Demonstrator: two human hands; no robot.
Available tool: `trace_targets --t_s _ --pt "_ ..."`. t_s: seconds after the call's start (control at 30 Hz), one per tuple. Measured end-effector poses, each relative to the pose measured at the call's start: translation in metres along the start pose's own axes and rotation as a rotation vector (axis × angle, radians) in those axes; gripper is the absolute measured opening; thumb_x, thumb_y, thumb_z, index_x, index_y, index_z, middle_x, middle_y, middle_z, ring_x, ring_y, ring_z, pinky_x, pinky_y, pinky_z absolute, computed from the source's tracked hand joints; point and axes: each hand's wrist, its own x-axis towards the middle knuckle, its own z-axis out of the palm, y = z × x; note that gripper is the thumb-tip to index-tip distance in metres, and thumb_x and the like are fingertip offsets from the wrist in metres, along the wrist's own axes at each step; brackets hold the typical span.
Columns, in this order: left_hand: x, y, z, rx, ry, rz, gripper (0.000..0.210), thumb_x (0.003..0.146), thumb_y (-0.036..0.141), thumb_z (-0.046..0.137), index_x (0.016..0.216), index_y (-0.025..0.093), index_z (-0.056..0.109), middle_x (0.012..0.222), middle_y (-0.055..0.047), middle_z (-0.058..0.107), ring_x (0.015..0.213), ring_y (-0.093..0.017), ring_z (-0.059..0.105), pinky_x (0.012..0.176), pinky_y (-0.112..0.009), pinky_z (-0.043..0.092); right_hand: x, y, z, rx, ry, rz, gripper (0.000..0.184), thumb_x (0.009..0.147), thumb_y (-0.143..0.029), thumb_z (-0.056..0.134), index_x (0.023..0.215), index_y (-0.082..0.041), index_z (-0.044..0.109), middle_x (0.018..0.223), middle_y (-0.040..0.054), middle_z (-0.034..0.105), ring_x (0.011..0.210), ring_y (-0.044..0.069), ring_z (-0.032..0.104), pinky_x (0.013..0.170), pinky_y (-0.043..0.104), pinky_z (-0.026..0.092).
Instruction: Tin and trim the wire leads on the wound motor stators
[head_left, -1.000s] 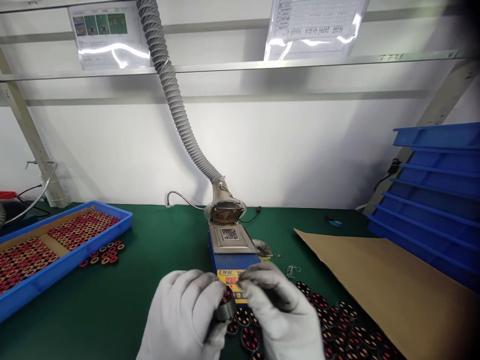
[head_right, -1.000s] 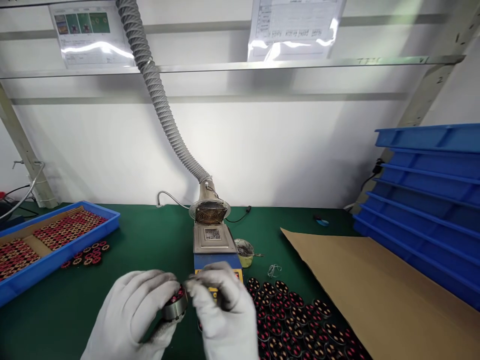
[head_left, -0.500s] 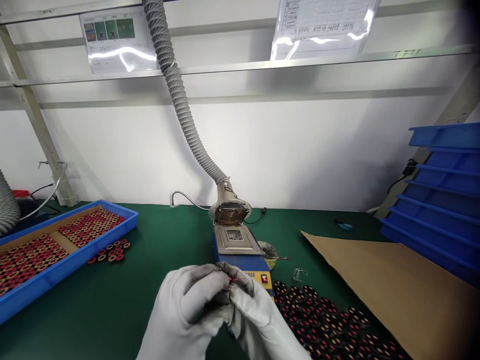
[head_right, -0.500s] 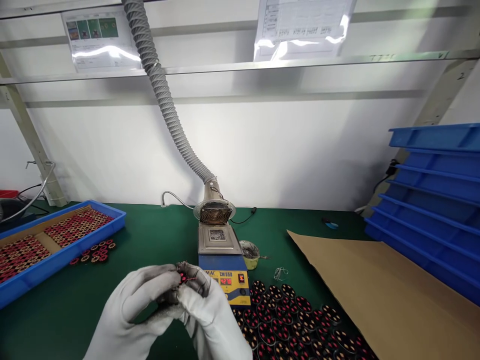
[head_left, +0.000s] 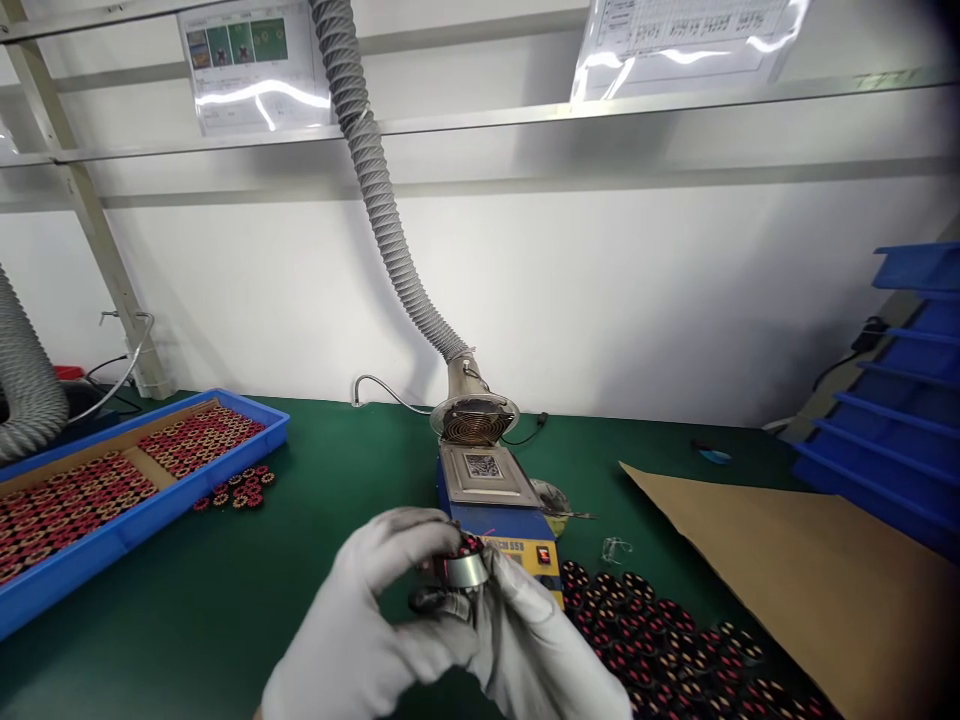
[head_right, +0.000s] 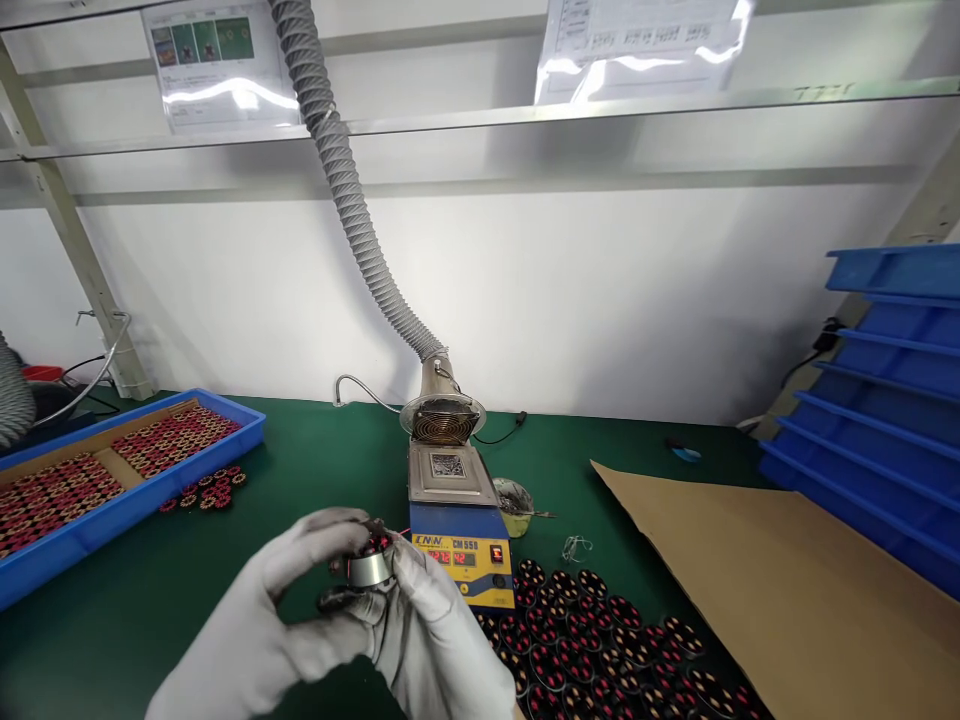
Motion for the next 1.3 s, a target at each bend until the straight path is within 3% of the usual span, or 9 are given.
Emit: trace_targets --t_s 0.17,0.37,0.53,0.77,0.93,1.07,1.17,1.23,1.3 --pt "0.005 -0.001 0.009 -0.067 0.096 0.162 0.018 0.073 0.012 0.064 0.087 0.022 0.066 0.090 -0.005 0.066 0.090 -0.021 0.059 0.080 -0.030 0.051 0.005 0.006 -0.001 -0.011 0.037 -0.003 0.021 0.071 -0.033 0.069 0.087 -0.020 0.065 0.078 0.0030 0.067 0.069 0.015 0.062 0.069 0.031 0.050" --pt "0.006 -0.008 0.004 -0.396 0.348 -0.006 0.011 0.073 0.011 0.060 0.073 0.019 0.068 0.076 -0.004 0.067 0.081 -0.022 0.062 0.067 -0.026 0.054 0.015 0.010 -0.021 -0.144 0.058 0.011 0.033 0.060 -0.030 0.078 0.087 -0.016 0.066 0.076 0.0054 0.068 0.069 0.017 0.064 0.068 0.032 0.052" --pt "0.010 0.001 0.008 -0.350 0.105 -0.145 0.020 0.066 0.007 0.062 0.078 0.020 0.071 0.085 -0.005 0.068 0.076 -0.019 0.064 0.064 -0.018 0.053 0.025 0.007 -0.029 -0.200 0.003 0.008 0.032 0.054 -0.025 0.081 0.081 -0.019 0.066 0.073 0.0048 0.069 0.067 0.020 0.065 0.066 0.037 0.053" --pt "0.011 -0.002 0.004 -0.449 0.396 -0.082 0.019 0.064 0.005 0.056 0.064 0.019 0.069 0.074 -0.003 0.069 0.073 -0.020 0.065 0.063 -0.021 0.054 0.020 0.011 -0.027 -0.285 0.084 -0.127 0.026 0.060 -0.024 0.078 0.083 -0.019 0.068 0.076 0.0049 0.069 0.071 0.019 0.065 0.075 0.038 0.051" --pt "0.012 0.004 0.003 -0.277 0.124 -0.169 0.018 0.062 0.009 0.062 0.077 0.017 0.071 0.088 -0.007 0.068 0.079 -0.022 0.064 0.067 -0.024 0.055 0.024 0.010 -0.030 -0.287 0.081 -0.144 0.024 0.059 -0.024 0.079 0.080 -0.021 0.068 0.079 0.0039 0.069 0.077 0.019 0.065 0.081 0.037 0.048" --pt "0.009 -0.001 0.007 -0.339 0.239 -0.073 0.011 0.068 0.009 0.063 0.065 0.018 0.069 0.073 -0.006 0.067 0.082 -0.023 0.062 0.070 -0.026 0.054 0.019 0.008 -0.021 -0.207 0.020 -0.030 0.027 0.058 -0.029 0.079 0.080 -0.019 0.067 0.075 0.0039 0.069 0.072 0.017 0.064 0.070 0.033 0.052" --pt "0.006 -0.006 0.000 -0.357 0.382 -0.040 0.012 0.071 0.010 0.060 0.069 0.019 0.068 0.080 -0.004 0.068 0.082 -0.021 0.063 0.069 -0.025 0.054 0.009 0.006 -0.010 -0.051 -0.034 0.102 0.031 0.066 -0.038 0.073 0.090 -0.020 0.065 0.084 0.0047 0.069 0.071 0.014 0.064 0.063 0.025 0.051" --pt "0.004 -0.004 -0.004 -0.259 0.331 -0.024 0.014 0.071 0.011 0.062 0.079 0.019 0.068 0.093 -0.006 0.066 0.090 -0.023 0.061 0.075 -0.027 0.054 0.003 0.006 -0.005 -0.019 -0.042 0.109 0.031 0.072 -0.043 0.066 0.093 -0.021 0.063 0.090 0.0046 0.069 0.074 0.014 0.064 0.064 0.024 0.051" --pt "0.003 0.001 -0.004 -0.079 0.156 -0.006 0.032 0.064 0.008 0.067 0.093 0.021 0.066 0.105 -0.007 0.062 0.099 -0.024 0.057 0.086 -0.033 0.050 0.001 0.005 -0.002 -0.058 -0.045 0.076 0.032 0.073 -0.047 0.063 0.092 -0.022 0.064 0.091 0.0057 0.068 0.078 0.018 0.064 0.067 0.030 0.051"
